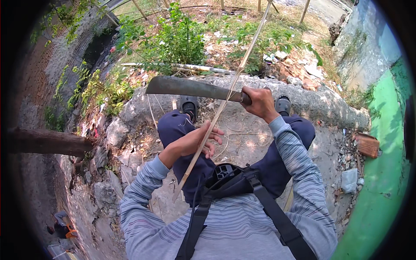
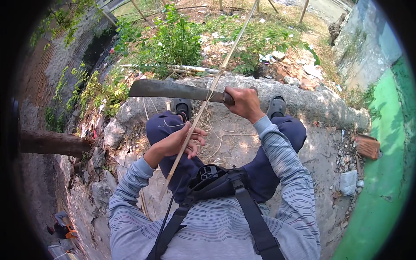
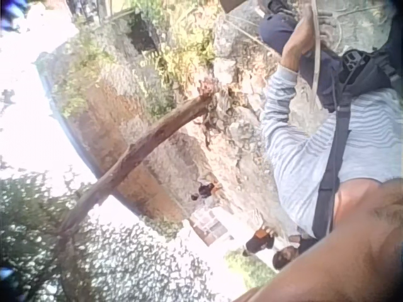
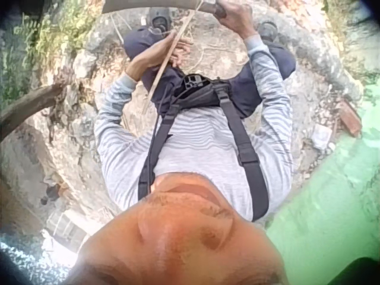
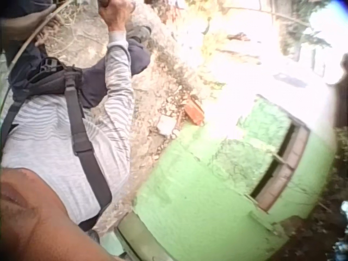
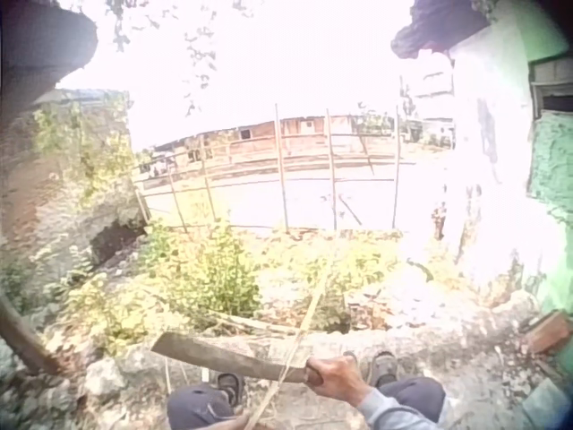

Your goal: The person splits bamboo pieces and shaves the bamboo strips using a knife.

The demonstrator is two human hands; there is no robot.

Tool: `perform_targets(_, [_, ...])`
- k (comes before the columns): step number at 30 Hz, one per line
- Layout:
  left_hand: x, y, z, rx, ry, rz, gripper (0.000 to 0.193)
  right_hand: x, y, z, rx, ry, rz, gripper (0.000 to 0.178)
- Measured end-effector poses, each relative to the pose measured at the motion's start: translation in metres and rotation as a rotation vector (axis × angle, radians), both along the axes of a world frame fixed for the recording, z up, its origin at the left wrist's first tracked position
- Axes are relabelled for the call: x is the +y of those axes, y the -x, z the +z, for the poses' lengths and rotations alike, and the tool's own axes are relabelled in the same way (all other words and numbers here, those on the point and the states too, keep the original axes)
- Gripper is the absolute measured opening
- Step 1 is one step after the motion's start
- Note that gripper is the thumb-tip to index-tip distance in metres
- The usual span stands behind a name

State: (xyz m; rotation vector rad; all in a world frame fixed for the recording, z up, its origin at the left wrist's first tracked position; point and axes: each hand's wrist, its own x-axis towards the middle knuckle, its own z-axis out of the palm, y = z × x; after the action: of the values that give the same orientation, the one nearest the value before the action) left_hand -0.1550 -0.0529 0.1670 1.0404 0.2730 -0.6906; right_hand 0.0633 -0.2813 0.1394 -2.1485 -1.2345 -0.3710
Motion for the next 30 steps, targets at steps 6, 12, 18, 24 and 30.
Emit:
perform_targets(6, [-0.022,-0.006,-0.007,-0.04,0.035,0.077,0.047,-0.005,-0.002,-0.007,0.03,0.044,-0.03,0.027])
perform_targets(12, [-0.02,-0.018,-0.003,0.004,0.16,0.073,0.044,-0.004,0.013,-0.016,0.076,-0.015,0.049,0.027])
perform_targets(18, [-0.028,-0.012,-0.005,0.034,0.131,0.099,0.044,-0.004,0.007,-0.013,0.09,0.086,-0.021,0.024])
perform_targets(24, [-0.023,-0.008,-0.009,0.038,0.078,0.116,0.045,0.007,0.008,-0.017,0.181,0.07,-0.137,0.025])
perform_targets(30, [-0.022,-0.019,0.0,0.035,0.128,0.071,0.046,0.006,0.012,-0.027,0.137,0.054,-0.032,0.027])
